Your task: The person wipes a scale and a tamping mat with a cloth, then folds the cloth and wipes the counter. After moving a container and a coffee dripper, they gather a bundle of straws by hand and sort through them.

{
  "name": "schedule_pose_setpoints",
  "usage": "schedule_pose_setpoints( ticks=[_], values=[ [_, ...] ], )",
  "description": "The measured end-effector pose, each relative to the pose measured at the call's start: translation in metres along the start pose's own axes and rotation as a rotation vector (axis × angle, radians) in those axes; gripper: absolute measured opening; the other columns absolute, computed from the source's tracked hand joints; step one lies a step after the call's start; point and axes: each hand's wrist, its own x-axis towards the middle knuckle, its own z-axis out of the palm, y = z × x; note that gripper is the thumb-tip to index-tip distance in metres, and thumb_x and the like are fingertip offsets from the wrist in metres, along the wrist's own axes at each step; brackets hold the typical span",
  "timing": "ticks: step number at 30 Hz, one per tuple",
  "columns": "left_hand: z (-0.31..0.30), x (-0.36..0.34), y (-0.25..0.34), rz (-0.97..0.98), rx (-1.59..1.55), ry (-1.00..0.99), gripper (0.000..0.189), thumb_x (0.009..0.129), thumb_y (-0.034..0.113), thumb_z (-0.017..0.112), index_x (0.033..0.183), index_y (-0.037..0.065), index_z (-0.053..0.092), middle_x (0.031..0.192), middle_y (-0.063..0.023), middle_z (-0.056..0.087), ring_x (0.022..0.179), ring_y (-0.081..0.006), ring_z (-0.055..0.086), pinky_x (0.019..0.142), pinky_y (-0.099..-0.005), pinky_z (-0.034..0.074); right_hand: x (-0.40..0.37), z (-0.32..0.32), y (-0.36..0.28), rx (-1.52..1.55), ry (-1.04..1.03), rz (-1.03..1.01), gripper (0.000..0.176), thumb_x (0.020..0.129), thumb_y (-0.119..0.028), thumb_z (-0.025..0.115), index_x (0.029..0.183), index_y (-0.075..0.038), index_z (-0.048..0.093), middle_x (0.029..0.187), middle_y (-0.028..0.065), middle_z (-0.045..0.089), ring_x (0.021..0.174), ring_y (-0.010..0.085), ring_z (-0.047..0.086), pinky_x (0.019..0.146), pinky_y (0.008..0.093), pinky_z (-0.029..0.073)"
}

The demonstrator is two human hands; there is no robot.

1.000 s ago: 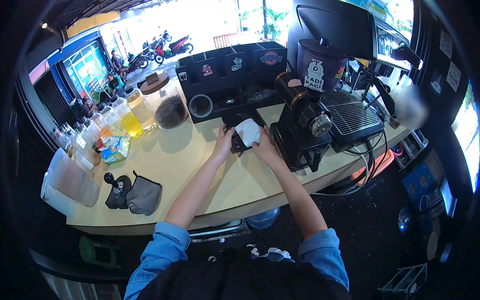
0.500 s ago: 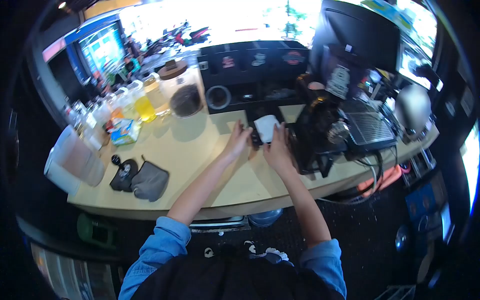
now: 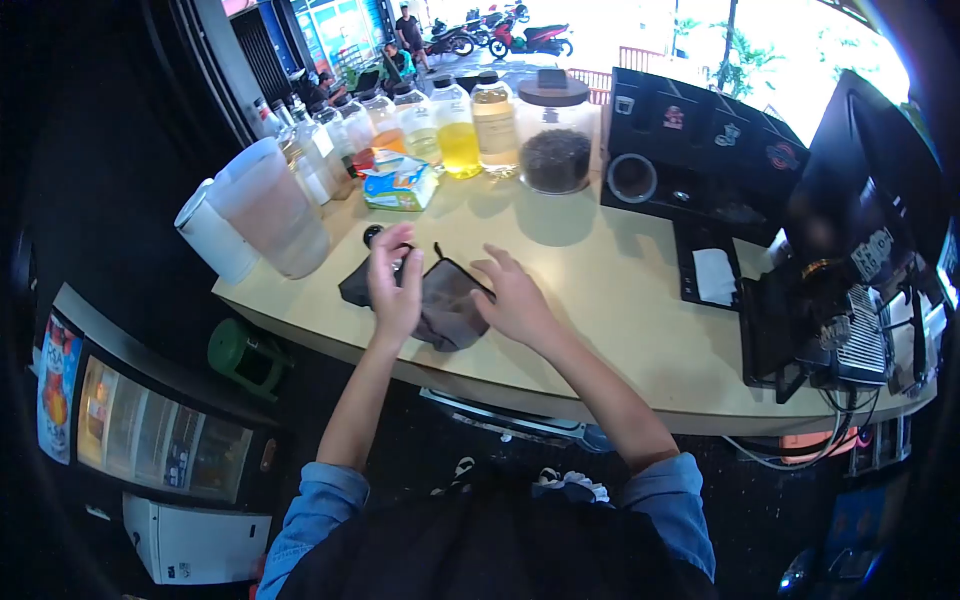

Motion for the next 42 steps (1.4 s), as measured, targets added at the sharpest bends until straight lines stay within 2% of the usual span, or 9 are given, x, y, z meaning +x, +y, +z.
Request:
schedule_pose_setpoints(
  ticks=[5, 8, 10, 14, 22, 29, 34, 39, 42],
  values=[
    [-0.095, 0.004, -0.102, -0.044, 0.458, 0.109, 0.033, 0.084, 0.014, 0.056, 0.114, 0.001, 0.048, 0.108, -0.0153, 0.050, 0.102, -0.0256, 0.050, 0.089, -0.0371, 0.039, 0.056, 0.053, -0.025, 0.051, -0.089, -0.069, 0.044, 0.078, -0.015, 0.059, 0.118, -0.001, 0.047, 0.130, 0.0231, 0.038, 0.113, 0.0378, 0.047, 0.094, 0.0414, 0.040],
    [-0.127, -0.001, -0.143, -0.238, 0.672, -0.086, 0.034, 0.087, 0.020, 0.053, 0.113, -0.001, 0.050, 0.104, -0.0179, 0.055, 0.094, -0.0264, 0.054, 0.084, -0.0365, 0.042, 0.095, 0.084, -0.045, 0.160, -0.092, -0.103, 0.052, 0.079, -0.016, 0.059, 0.126, -0.005, 0.040, 0.130, 0.0248, 0.037, 0.113, 0.0401, 0.046, 0.093, 0.0418, 0.041],
    [-0.136, 0.003, -0.149, -0.538, 0.309, -0.261, 0.036, 0.088, 0.025, 0.051, 0.111, -0.003, 0.053, 0.095, -0.0186, 0.061, 0.081, -0.0241, 0.059, 0.077, -0.0340, 0.046, 0.118, 0.109, -0.050, 0.029, -0.099, -0.065, 0.056, 0.081, -0.021, 0.059, 0.130, -0.011, 0.034, 0.122, 0.0210, 0.044, 0.108, 0.0372, 0.050, 0.091, 0.0419, 0.042],
    [-0.146, 0.010, -0.170, -0.657, 0.233, -0.226, 0.037, 0.088, 0.026, 0.053, 0.109, -0.004, 0.055, 0.088, -0.0166, 0.064, 0.074, -0.0191, 0.061, 0.072, -0.0318, 0.048, 0.136, 0.135, -0.055, 0.039, -0.205, 0.095, 0.052, 0.082, -0.021, 0.060, 0.126, -0.012, 0.034, 0.113, 0.0199, 0.049, 0.101, 0.0377, 0.052, 0.085, 0.0429, 0.044],
    [-0.145, 0.036, -0.152, -0.871, -0.388, -0.463, 0.031, 0.089, 0.017, 0.052, 0.109, -0.006, 0.054, 0.093, -0.0066, 0.064, 0.079, -0.0113, 0.061, 0.069, -0.0248, 0.050, 0.120, 0.096, -0.047, 0.384, 0.251, -0.010, 0.040, 0.078, -0.009, 0.064, 0.112, -0.007, 0.042, 0.094, 0.0181, 0.051, 0.086, 0.0311, 0.055, 0.077, 0.0391, 0.044],
    [-0.093, 0.054, -0.047, -0.731, -0.564, -0.536, 0.033, 0.086, 0.019, 0.057, 0.112, 0.000, 0.052, 0.087, -0.0029, 0.062, 0.071, -0.0063, 0.059, 0.065, -0.0224, 0.051, 0.048, -0.046, -0.058, 0.401, 0.434, 0.018, 0.035, 0.084, -0.002, 0.057, 0.114, -0.009, 0.040, 0.085, 0.0035, 0.046, 0.069, 0.0072, 0.052, 0.058, 0.0206, 0.047],
    [0.002, 0.008, 0.017, -0.801, -0.495, -0.853, 0.043, 0.084, 0.019, 0.062, 0.119, 0.001, 0.045, 0.085, -0.0023, 0.059, 0.070, -0.0070, 0.057, 0.060, -0.0185, 0.046, -0.039, -0.127, -0.048, 0.376, 0.509, 0.116, 0.037, 0.085, -0.001, 0.056, 0.117, -0.010, 0.039, 0.086, 0.0027, 0.045, 0.069, 0.0057, 0.051, 0.058, 0.0202, 0.047],
    [0.111, -0.064, 0.041, -0.888, -0.805, -1.200, 0.040, 0.085, 0.012, 0.061, 0.118, -0.001, 0.041, 0.091, -0.0065, 0.059, 0.071, -0.0095, 0.057, 0.057, -0.0200, 0.047, -0.118, -0.174, -0.036, 0.142, 0.570, 0.195, 0.036, 0.085, 0.000, 0.055, 0.117, -0.009, 0.040, 0.087, 0.0022, 0.044, 0.069, 0.0047, 0.049, 0.058, 0.0190, 0.044],
    [0.155, -0.094, 0.073, -1.006, -0.872, -1.204, 0.039, 0.084, 0.007, 0.060, 0.115, -0.004, 0.038, 0.092, -0.0110, 0.060, 0.078, -0.0160, 0.062, 0.064, -0.0249, 0.053, -0.155, -0.192, -0.025, 0.090, 0.606, 0.252, 0.036, 0.084, 0.000, 0.056, 0.116, -0.008, 0.041, 0.089, 0.0031, 0.045, 0.069, 0.0046, 0.048, 0.059, 0.0198, 0.044]
  ],
)
